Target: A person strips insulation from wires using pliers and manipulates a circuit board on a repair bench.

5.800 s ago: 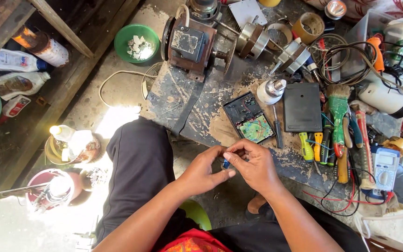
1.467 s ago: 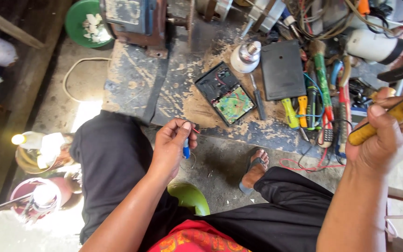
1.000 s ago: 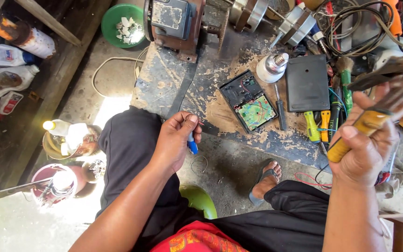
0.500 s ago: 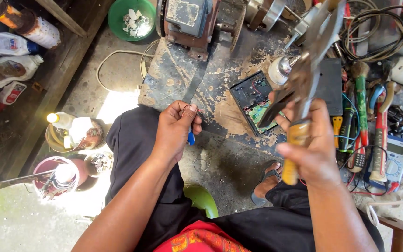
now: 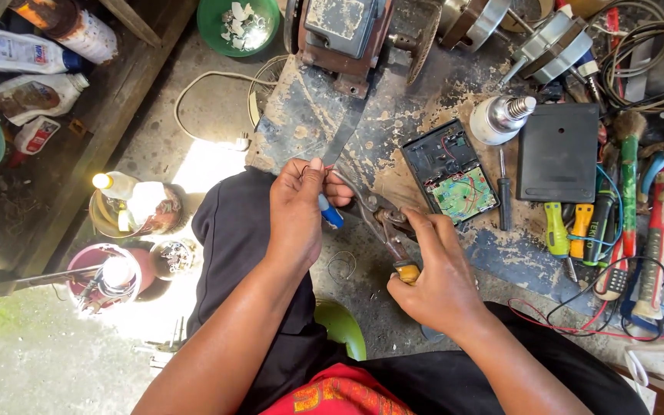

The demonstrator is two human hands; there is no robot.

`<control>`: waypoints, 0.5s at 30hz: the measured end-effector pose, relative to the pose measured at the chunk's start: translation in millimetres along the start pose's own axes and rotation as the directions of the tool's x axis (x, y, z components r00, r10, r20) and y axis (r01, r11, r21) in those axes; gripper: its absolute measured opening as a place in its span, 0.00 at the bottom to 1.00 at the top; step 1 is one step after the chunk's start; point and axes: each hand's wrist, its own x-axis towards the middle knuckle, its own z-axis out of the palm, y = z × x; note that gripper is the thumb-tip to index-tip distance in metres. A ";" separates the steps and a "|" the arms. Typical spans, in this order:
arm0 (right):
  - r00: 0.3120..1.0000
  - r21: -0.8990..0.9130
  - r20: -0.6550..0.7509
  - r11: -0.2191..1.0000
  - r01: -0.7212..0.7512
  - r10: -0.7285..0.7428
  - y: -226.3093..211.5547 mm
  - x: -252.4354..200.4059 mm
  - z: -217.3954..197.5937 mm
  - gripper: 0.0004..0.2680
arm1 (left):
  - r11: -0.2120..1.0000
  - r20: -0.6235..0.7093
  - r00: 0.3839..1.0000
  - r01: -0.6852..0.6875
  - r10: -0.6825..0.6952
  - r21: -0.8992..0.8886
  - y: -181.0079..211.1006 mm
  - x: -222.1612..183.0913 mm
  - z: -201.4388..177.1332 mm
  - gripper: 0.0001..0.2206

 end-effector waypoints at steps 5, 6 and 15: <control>0.995 -0.114 -0.011 0.989 -0.096 0.096 4.9 -3.4 6.4 0.35 | 0.999 0.017 0.999 0.041 -0.040 -0.022 -6.7 -1.0 -0.8 0.10; 0.998 -0.129 -0.035 0.990 -0.063 0.059 6.0 -3.2 6.0 0.34 | 0.999 0.027 0.999 0.045 -0.045 -0.025 -8.2 -0.4 -1.5 0.10; 0.994 -0.192 -0.108 0.981 -0.002 -0.020 11.8 -4.7 11.0 0.35 | 0.999 0.036 0.999 0.024 -0.023 -0.035 -10.7 -3.2 -0.2 0.09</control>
